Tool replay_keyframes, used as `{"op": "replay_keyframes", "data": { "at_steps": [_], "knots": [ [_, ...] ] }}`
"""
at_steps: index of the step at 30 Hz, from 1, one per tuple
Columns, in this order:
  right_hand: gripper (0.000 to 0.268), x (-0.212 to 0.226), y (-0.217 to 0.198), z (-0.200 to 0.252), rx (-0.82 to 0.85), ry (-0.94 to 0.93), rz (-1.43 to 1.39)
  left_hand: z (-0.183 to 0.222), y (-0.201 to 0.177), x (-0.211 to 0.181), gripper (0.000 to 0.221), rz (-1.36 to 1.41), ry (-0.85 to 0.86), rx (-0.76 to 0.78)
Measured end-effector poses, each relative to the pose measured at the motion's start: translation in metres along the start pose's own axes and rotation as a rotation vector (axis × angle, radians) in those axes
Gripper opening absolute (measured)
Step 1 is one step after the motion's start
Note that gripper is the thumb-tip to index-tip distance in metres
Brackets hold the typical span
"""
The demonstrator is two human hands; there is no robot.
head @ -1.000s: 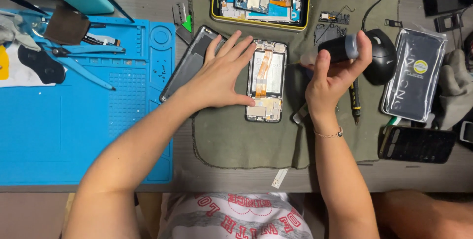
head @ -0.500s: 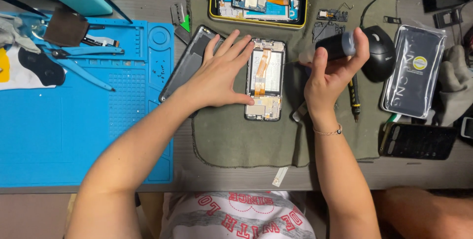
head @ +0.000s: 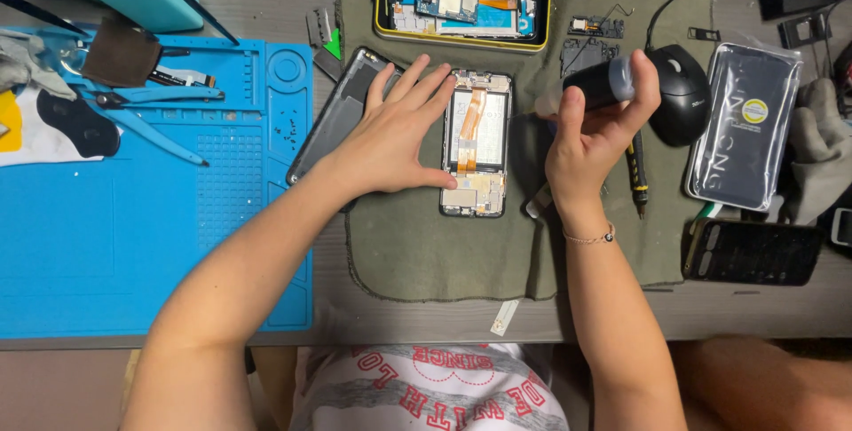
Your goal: Applying alcohol to loosen adhesive and using a prying tool to remove a battery from a mobile phone chassis.
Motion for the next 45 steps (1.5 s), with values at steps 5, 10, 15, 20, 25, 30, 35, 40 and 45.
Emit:
{"op": "replay_keyframes", "data": {
  "at_steps": [5, 10, 15, 20, 25, 30, 35, 40, 45],
  "knots": [
    [0.058, 0.000, -0.001, 0.000, -0.001, 0.006, -0.004, 0.000, 0.000, 0.000, 0.125, 0.002, -0.001, -0.001],
    [0.058, 0.000, -0.002, 0.001, -0.013, 0.009, 0.003, 0.000, 0.001, 0.001, 0.126, -0.003, 0.010, -0.010],
    [0.058, 0.003, 0.001, 0.001, -0.019, 0.005, 0.008, 0.000, 0.000, 0.000, 0.125, 0.009, 0.010, -0.013],
    [0.058, 0.006, 0.002, 0.001, -0.027, 0.000, 0.012, 0.000, -0.001, -0.001, 0.125, 0.008, 0.007, -0.002],
    [0.058, 0.006, 0.002, -0.002, -0.037, -0.004, 0.017, 0.000, 0.001, 0.000, 0.124, 0.000, 0.000, 0.006],
    [0.057, 0.008, 0.003, 0.000, -0.042, -0.004, 0.022, 0.000, 0.000, 0.000, 0.125, -0.002, 0.000, 0.009],
    [0.057, 0.010, 0.003, -0.001, -0.046, -0.004, 0.024, 0.000, 0.000, 0.000, 0.125, -0.006, 0.008, 0.003],
    [0.048, -0.026, -0.016, 0.011, -0.179, 0.374, -0.082, 0.000, -0.005, -0.004, 0.126, 0.018, 0.000, -0.009],
    [0.046, -0.059, -0.018, 0.033, -0.373, 0.893, -0.282, -0.004, -0.025, -0.030, 0.106, 0.073, 0.043, -0.098]
  ]
}}
Point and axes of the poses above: each hand's wrist, its own z-axis away from the middle knuckle, its own y-axis out of the palm, x = y × z, the point moved 10 cm from there along -z, towards the middle knuckle, and after that the axes turned 6 degrees about -x, right-handed, at the moved point
